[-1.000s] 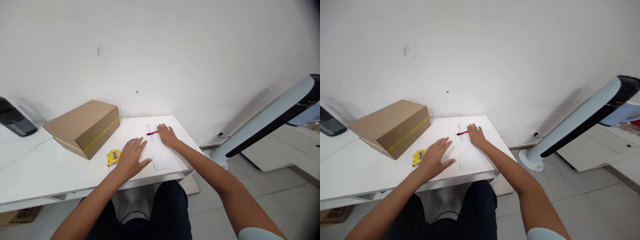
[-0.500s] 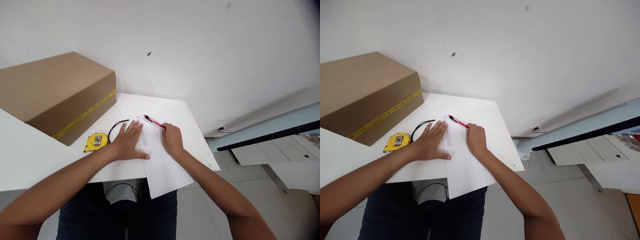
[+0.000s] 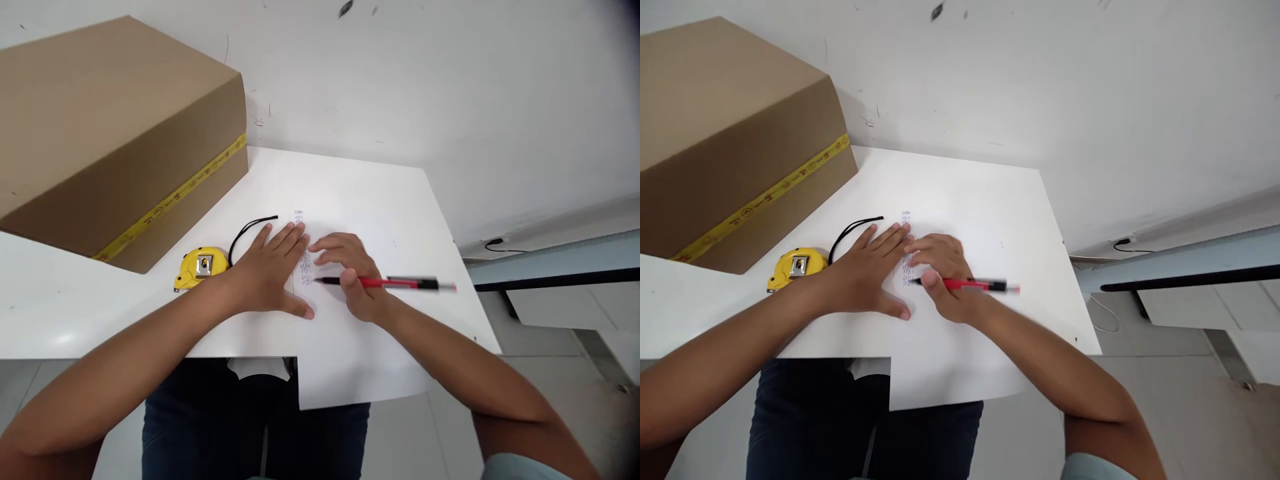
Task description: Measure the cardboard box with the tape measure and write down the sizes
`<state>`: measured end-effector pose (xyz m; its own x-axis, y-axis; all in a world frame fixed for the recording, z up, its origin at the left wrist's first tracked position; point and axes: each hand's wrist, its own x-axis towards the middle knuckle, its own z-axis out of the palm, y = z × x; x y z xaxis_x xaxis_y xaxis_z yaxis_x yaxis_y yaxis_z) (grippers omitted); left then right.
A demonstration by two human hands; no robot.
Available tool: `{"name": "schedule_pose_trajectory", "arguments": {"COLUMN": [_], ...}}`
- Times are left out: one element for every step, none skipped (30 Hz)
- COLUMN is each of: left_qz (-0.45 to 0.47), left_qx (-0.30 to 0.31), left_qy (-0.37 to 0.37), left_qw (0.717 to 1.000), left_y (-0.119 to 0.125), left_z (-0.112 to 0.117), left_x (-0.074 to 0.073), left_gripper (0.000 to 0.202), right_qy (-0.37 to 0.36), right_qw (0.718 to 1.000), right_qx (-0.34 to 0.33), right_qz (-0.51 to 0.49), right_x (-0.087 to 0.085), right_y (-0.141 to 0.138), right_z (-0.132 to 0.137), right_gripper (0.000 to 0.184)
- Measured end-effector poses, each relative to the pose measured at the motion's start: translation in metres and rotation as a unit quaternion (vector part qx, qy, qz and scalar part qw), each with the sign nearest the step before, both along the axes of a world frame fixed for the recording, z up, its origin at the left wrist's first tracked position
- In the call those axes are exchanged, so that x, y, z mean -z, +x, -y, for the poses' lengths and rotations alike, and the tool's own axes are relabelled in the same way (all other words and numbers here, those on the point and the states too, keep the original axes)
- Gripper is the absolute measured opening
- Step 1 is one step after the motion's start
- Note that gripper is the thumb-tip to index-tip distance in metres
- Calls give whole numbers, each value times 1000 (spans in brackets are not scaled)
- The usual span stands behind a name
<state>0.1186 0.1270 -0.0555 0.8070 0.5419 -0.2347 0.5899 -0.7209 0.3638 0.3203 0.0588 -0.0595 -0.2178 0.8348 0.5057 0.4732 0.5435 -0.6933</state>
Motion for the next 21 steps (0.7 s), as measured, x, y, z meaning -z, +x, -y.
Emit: {"name": "schedule_pose_trajectory", "arguments": {"left_qz": [2, 5, 10, 15, 19, 20, 19, 17, 14, 12, 9, 8, 7, 8, 12, 16, 22, 27, 31, 34, 35], "left_qx": [0, 1, 1, 2, 3, 3, 4, 4, 4, 3, 3, 2, 2, 1, 0, -2, -4, -7, -8, -10, -11], "left_qy": [-1, -1, 1, 2, 3, 3, 2, 0, 0, -1, -1, -1, -1, 0, 1, 2, 2, 2, 2, 2, 3], "left_qw": [1000, 1000, 1000, 1000, 1000, 1000, 1000, 1000, 1000, 1000, 1000, 1000, 1000, 1000, 1000, 1000, 1000, 1000, 999, 999, 999], "left_y": [0, 0, 0, 0, 0, 0, 0, 0, 0, 0, 1, 1, 1, 2, 2, 2, 2, 2, 2, 2, 2], "left_z": [0, 1, 1, 1, 1, 1, 1, 0, 0, 0, 0, 0, 1, 1, 1, 2, 2, 2, 2, 2, 2], "left_x": [0, 0, 1, 1, 2, 2, 3, 3, 2, 2, 2, 2, 2, 2, 3, 4, 5, 6, 8, 9, 10], "left_gripper": [132, 131, 131, 130, 129, 129, 128, 128, 128, 128, 127, 127, 127, 127, 128, 128, 128, 128, 127, 126, 126], "right_qy": [-58, -116, -165, -205, -237, -261, -284, -302, -311, -305, -285, -255, -224, -196, -177, -170, -176, -185, -193, -198, -198], "right_qw": [997, 989, 980, 970, 962, 956, 949, 944, 942, 945, 954, 965, 974, 980, 983, 984, 983, 981, 979, 978, 977], "right_qx": [-29, -53, -70, -80, -82, -78, -71, -65, -61, -55, -46, -37, -27, -15, -7, -3, -7, -17, -29, -39, -45], "right_qz": [-37, -69, -91, -103, -108, -111, -114, -117, -114, -102, -79, -46, -10, 21, 44, 55, 59, 59, 59, 61, 66], "right_x": [3, 5, 7, 7, 7, 6, 4, 3, 2, 1, 0, 0, 0, 0, 1, 1, 0, 0, -1, -1, -2], "right_y": [-2, -3, -2, -1, 2, 4, 6, 8, 8, 8, 7, 5, 2, 0, -1, -1, -1, -1, 0, 1, 1], "right_z": [1, 2, 3, 3, 3, 2, 1, 0, 0, 0, 1, 2, 4, 6, 7, 7, 7, 6, 5, 4, 3], "right_gripper": [64, 66, 64, 58, 50, 40, 32, 25, 22, 20, 18, 14, 10, 7, 8, 11, 15, 18, 20, 21, 22]}}
